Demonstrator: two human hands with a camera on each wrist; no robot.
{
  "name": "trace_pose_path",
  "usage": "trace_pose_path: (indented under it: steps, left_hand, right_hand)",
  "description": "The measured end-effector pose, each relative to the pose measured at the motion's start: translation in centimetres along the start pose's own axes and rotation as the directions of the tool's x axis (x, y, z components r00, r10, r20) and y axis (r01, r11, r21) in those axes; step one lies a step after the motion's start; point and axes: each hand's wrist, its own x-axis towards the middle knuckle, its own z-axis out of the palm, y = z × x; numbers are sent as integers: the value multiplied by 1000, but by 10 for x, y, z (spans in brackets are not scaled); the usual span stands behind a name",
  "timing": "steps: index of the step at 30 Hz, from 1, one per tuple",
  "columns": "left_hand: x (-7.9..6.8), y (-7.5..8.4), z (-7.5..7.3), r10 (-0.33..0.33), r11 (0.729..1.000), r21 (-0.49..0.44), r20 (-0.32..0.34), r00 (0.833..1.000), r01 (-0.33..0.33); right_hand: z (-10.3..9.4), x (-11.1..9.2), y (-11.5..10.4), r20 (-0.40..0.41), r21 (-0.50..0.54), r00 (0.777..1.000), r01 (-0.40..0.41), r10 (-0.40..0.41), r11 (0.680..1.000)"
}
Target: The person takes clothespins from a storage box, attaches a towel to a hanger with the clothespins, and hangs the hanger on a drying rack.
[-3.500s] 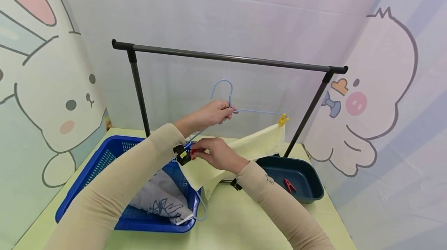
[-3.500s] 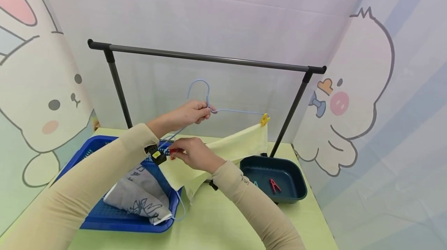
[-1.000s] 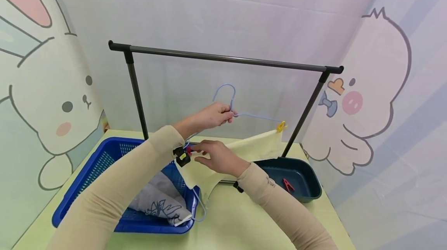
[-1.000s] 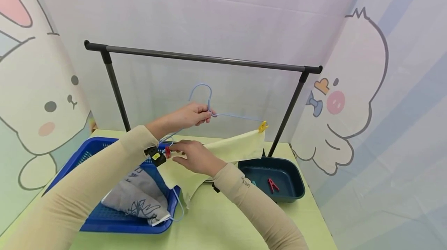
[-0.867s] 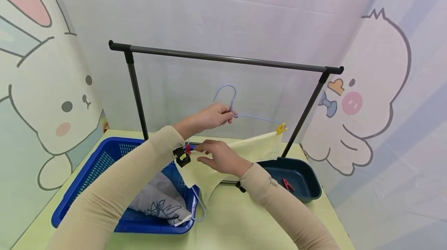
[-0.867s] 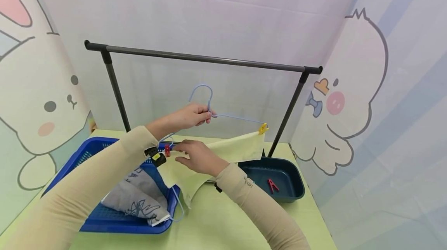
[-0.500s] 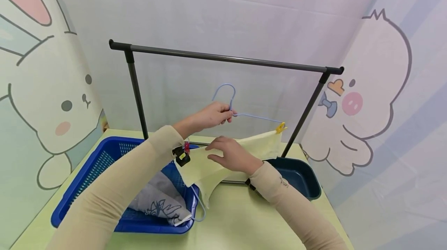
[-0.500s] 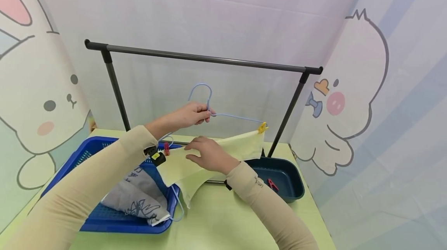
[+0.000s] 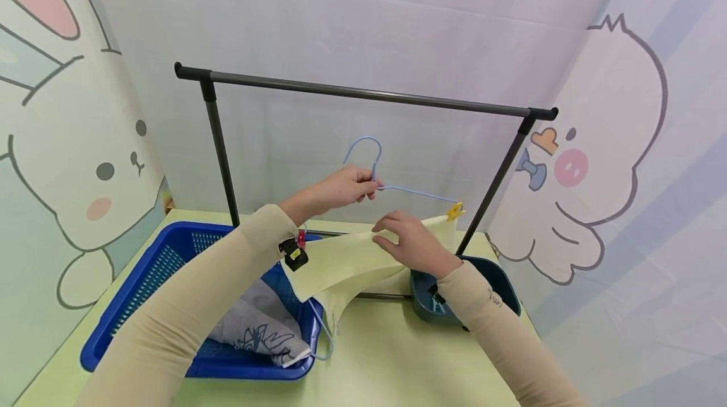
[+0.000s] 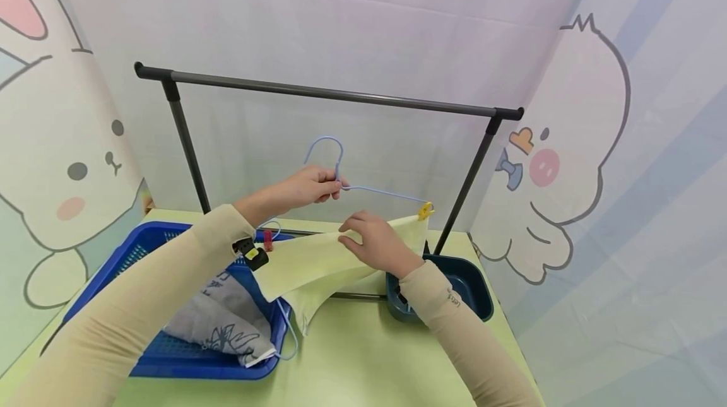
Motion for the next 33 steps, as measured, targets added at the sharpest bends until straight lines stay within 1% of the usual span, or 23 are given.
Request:
trace_pose_path:
  steps: [9,16,22,30,33]
  left_hand:
    - [0,2,-1,-24,1000,10,0,1000,24]
    - [1,-3,0,-36,999,3,2,999,36]
    - [0,-3,2,-35,999,2,3,999,35]
    - [-1,-6,3,-12,1000,-6,10,1000,12]
    - [-1,-6,4,-14,1000,-5,8,1000,14]
  right_hand:
    - [-25,-9,13,-105,-20,994,-44,41,999]
    - [-38,-16,20,-133,-25,987,-92,87,995]
    - [-42,-20,28,-173,-44,981,-100,91,994]
    - [-45,-23,37,-231,-59,960,-176,158,983]
    - [-45,-23,40,-226,-70,958,-198,178,978]
